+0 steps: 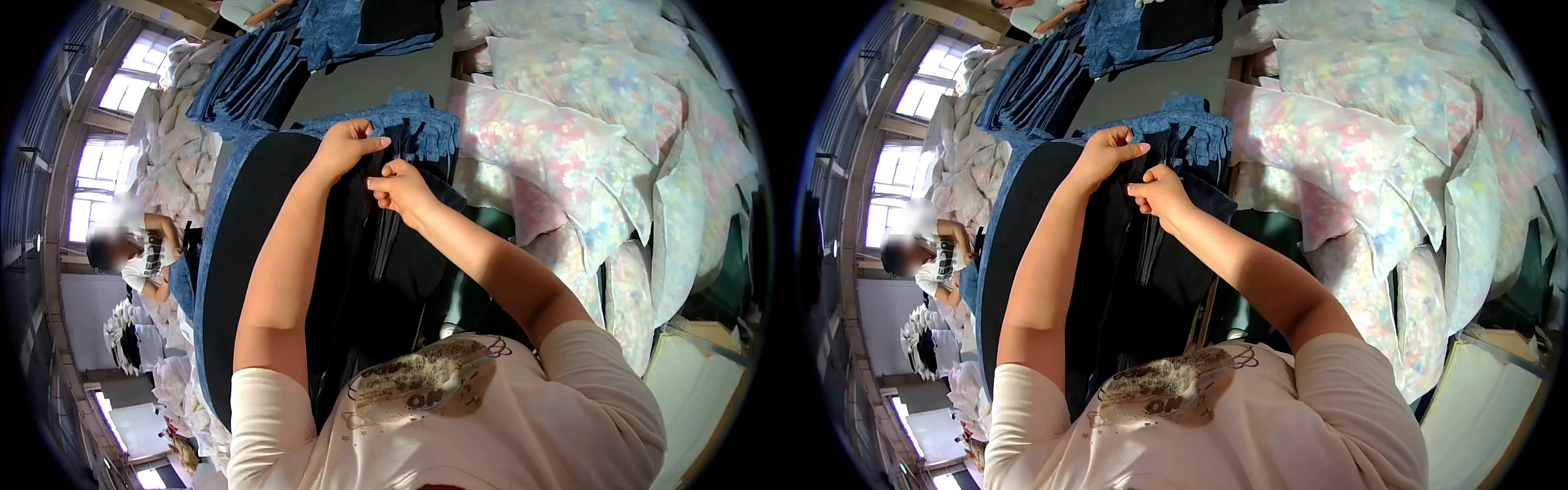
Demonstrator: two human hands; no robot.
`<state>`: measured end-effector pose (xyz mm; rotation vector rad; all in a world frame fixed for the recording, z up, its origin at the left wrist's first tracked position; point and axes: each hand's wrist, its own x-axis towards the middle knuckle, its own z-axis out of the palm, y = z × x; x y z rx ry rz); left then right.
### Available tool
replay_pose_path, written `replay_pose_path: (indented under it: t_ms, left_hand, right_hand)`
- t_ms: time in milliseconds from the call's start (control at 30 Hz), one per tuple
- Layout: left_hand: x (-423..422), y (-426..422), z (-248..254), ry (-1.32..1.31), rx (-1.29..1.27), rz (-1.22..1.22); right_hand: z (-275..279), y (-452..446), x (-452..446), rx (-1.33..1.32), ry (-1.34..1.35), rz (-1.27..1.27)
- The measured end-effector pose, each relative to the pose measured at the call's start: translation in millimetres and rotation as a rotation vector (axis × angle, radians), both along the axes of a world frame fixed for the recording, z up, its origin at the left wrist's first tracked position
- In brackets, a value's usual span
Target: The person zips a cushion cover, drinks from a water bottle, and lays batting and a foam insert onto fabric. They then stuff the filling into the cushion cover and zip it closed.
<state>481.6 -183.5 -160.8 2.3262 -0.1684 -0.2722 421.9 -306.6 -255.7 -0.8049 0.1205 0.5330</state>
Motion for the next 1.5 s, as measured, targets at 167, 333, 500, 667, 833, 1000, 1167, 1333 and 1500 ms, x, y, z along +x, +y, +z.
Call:
replay_pose_path:
  t_ms: [167, 333, 500, 667, 833, 1000, 1167, 1333, 1500]
  left_hand:
    - [4, 3, 7, 0.080, 0.013, -0.106]
    - [-34, 2, 42, -0.303, 0.318, -0.101]
    - [-69, 16, 99, -0.510, 0.948, -0.183]
    - [-120, 74, 123, -0.283, 1.108, -0.066]
    - [-165, 123, 88, -0.287, 0.931, 0.153]
    - [-166, 118, 75, -0.350, 0.973, 0.158]
    - [-194, 116, 94, -0.343, 0.927, 0.071]
    - [-349, 169, 155, -0.248, 0.691, 0.358]
    - [-696, 344, 59, -0.054, 1.203, 1.513]
  right_hand:
    - [1, 4, 17, 0.043, 0.053, -0.131]
    - [-6, 14, 6, 0.294, 0.214, -0.398]
    - [-8, 18, -13, -0.045, -0.317, -0.331]
    - [-1, 6, 7, -0.850, -0.920, -0.506]
    - [0, -8, 31, -0.923, -1.510, -0.552]
    - [7, -11, 43, -1.030, -1.605, -0.503]
    - [2, -24, 49, -1.009, -1.402, -0.519]
    - [28, -57, 75, -0.771, -1.294, -0.471]
    - [103, 13, 147, -0.882, -0.990, 0.156]
